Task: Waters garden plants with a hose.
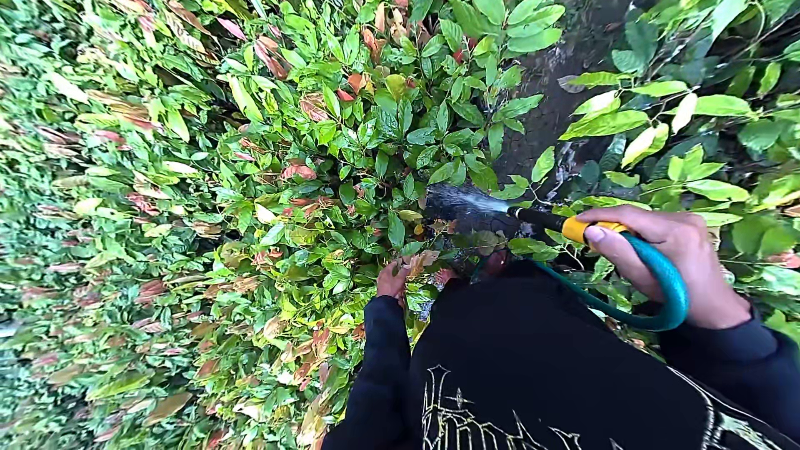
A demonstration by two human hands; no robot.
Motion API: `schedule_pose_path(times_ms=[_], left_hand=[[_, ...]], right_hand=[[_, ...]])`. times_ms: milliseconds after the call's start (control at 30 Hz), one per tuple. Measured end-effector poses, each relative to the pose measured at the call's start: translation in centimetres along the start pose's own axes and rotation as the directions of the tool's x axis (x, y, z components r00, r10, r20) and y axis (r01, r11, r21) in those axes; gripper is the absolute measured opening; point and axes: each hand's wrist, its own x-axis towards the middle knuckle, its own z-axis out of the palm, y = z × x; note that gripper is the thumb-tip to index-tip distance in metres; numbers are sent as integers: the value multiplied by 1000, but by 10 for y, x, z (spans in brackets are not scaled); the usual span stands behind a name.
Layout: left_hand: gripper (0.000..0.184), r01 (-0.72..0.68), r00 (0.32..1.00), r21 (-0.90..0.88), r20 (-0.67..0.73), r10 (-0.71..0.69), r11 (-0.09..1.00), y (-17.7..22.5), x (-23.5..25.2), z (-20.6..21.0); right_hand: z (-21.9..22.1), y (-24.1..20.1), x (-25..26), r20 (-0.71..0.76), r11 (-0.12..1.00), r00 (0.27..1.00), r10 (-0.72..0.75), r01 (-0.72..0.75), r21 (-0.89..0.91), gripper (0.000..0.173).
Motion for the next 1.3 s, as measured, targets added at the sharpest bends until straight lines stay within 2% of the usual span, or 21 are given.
schedule_pose_path(times_ms=[167,600,767,1000,1300], left_hand=[[61,-5,1000,-16,-4,5,1000,-2,1,2],[60,4,1000,-16,13,-4,1000,-2,-1,2],[60,-1,999,-15,36,2,1000,-3,-1,1],[61,9,999,-25,31,-8,1000,-5,1,3],[59,26,999,-29,21,-25,999,-4,-1,2]], right_hand=[[-2,1,-2,-18,997,997,73,-73,-36,41],[1,0,-4,20,995,995,103,-103,-12,39],[3,2,-2,121,997,991,59,-65,51,40],[18,-1,-4,171,996,985,19,-33,78,39],[18,-3,-2,119,996,991,54,-62,61,37]])
